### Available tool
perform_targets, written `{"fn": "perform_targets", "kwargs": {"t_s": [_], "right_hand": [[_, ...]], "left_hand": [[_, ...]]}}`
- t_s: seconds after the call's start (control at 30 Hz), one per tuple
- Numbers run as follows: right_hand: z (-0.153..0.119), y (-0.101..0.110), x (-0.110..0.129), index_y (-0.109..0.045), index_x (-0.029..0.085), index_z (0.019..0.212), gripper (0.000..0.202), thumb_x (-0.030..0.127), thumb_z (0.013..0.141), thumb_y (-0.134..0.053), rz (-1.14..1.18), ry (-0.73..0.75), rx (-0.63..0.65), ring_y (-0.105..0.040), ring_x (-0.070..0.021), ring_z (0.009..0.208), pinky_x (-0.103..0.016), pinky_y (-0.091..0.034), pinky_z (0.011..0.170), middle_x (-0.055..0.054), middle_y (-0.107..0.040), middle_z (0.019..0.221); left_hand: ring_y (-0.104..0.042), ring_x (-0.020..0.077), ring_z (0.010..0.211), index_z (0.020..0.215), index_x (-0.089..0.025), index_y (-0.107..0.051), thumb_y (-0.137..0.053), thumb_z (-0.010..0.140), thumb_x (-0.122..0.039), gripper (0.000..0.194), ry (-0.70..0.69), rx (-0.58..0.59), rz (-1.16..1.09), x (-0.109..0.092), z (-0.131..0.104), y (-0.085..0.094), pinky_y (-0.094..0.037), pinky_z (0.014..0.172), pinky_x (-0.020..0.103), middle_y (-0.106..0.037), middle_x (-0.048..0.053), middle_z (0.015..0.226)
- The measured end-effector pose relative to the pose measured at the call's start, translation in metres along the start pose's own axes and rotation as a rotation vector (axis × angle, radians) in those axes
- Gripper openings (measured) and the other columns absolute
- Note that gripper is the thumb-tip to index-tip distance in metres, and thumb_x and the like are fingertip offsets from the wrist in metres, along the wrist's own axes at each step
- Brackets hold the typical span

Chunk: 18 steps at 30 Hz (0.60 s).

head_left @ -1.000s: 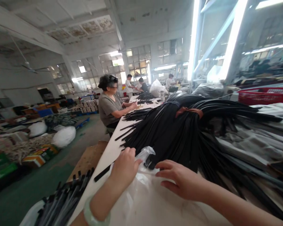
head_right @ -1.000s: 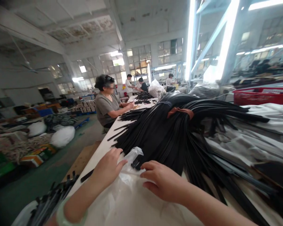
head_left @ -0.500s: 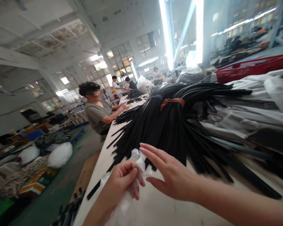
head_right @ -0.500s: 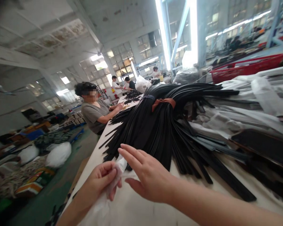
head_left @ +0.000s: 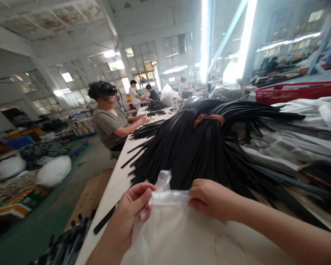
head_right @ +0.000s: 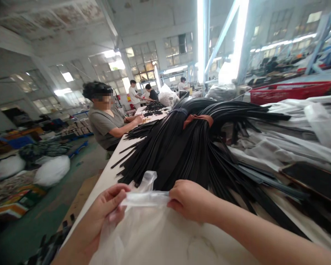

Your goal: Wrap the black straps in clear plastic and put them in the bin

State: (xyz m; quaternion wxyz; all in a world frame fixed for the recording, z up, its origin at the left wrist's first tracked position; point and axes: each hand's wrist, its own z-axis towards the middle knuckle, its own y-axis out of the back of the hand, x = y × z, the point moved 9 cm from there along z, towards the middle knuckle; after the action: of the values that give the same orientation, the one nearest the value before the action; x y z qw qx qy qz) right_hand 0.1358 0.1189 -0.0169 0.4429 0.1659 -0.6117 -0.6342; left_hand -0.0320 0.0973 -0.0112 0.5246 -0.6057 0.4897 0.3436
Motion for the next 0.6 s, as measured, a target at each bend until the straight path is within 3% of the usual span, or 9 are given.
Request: {"fn": "perform_targets", "kwargs": {"t_s": [0.07, 0.1, 0.17, 0.23, 0.33, 0.43, 0.5, 0.6], "right_hand": [[0.000, 0.001, -0.001, -0.062, 0.015, 0.068, 0.023, 0.024, 0.087, -0.053, 0.007, -0.049, 0.008, -0.054, -0.0167, 0.068, -0.026, -0.036, 0.062, -0.006, -0.060, 0.068], [-0.001, 0.002, -0.001, -0.061, 0.015, 0.066, 0.024, 0.025, 0.086, -0.054, 0.022, -0.080, 0.007, -0.052, -0.0156, 0.066, -0.026, -0.035, 0.060, -0.005, -0.058, 0.067], [-0.004, 0.002, -0.003, -0.058, 0.015, 0.063, 0.026, 0.030, 0.084, -0.058, 0.127, -0.157, 0.025, -0.046, -0.0123, 0.058, -0.024, -0.032, 0.055, 0.000, -0.052, 0.061], [-0.009, -0.004, -0.002, -0.054, 0.015, 0.060, 0.032, 0.038, 0.081, -0.062, 0.367, -0.225, 0.091, -0.041, -0.0092, 0.053, -0.021, -0.029, 0.049, 0.003, -0.046, 0.056], [-0.020, -0.020, 0.016, -0.053, 0.016, 0.060, 0.040, 0.050, 0.076, -0.064, 0.770, -0.241, 0.307, -0.041, -0.0073, 0.048, -0.018, -0.032, 0.045, 0.005, -0.047, 0.055], [-0.032, -0.032, 0.029, -0.056, 0.016, 0.062, 0.031, 0.042, 0.075, -0.066, 0.774, -0.250, 0.484, -0.048, -0.0080, 0.046, -0.017, -0.035, 0.044, 0.004, -0.054, 0.054], [-0.033, -0.033, 0.027, -0.058, 0.017, 0.062, 0.022, 0.034, 0.075, -0.065, 0.576, -0.264, 0.461, -0.051, -0.0093, 0.046, -0.017, -0.032, 0.042, 0.003, -0.057, 0.054], [-0.025, -0.023, 0.024, -0.064, 0.018, 0.074, 0.016, 0.034, 0.077, -0.063, 0.243, -0.228, 0.272, -0.059, -0.0147, 0.055, -0.021, -0.030, 0.046, -0.001, -0.066, 0.064]], "left_hand": [[-0.059, 0.0036, 0.051, 0.084, -0.016, -0.073, -0.078, 0.063, -0.016, 0.022, -0.066, -0.012, -0.164, -0.013, 0.000, 0.007, -0.045, 0.048, 0.008, -0.068, 0.001, 0.066], [-0.067, 0.0092, 0.070, 0.088, -0.018, -0.074, -0.076, 0.060, -0.009, 0.030, -0.112, 0.002, -0.204, -0.019, -0.001, 0.007, -0.052, 0.062, 0.012, -0.073, 0.004, 0.081], [-0.063, 0.0199, 0.108, 0.102, -0.021, -0.072, -0.069, 0.055, 0.001, 0.052, -0.222, 0.034, -0.218, -0.031, -0.003, 0.004, -0.053, 0.087, 0.022, -0.070, 0.007, 0.111], [-0.053, 0.0225, 0.122, 0.108, -0.023, -0.070, -0.067, 0.055, 0.003, 0.059, -0.305, 0.008, -0.193, -0.038, -0.004, 0.007, -0.049, 0.095, 0.026, -0.065, 0.006, 0.123], [-0.061, 0.0197, 0.112, 0.101, -0.021, -0.072, -0.074, 0.060, -0.003, 0.045, -0.374, -0.199, -0.205, -0.041, -0.001, 0.030, -0.053, 0.087, 0.020, -0.071, 0.006, 0.112], [-0.070, 0.0185, 0.089, 0.080, -0.012, -0.073, -0.071, 0.073, -0.015, 0.007, -0.399, -0.408, -0.283, -0.040, 0.003, 0.059, -0.058, 0.070, 0.019, -0.076, 0.010, 0.090], [-0.072, 0.0166, 0.078, 0.070, -0.010, -0.070, -0.061, 0.085, -0.018, 0.019, -0.399, -0.507, -0.325, -0.040, 0.005, 0.076, -0.057, 0.061, 0.018, -0.075, 0.011, 0.079], [-0.071, 0.0140, 0.073, 0.068, -0.009, -0.068, -0.056, 0.087, -0.014, 0.024, -0.413, -0.575, -0.316, -0.041, 0.009, 0.093, -0.055, 0.060, 0.016, -0.075, 0.011, 0.075]]}}
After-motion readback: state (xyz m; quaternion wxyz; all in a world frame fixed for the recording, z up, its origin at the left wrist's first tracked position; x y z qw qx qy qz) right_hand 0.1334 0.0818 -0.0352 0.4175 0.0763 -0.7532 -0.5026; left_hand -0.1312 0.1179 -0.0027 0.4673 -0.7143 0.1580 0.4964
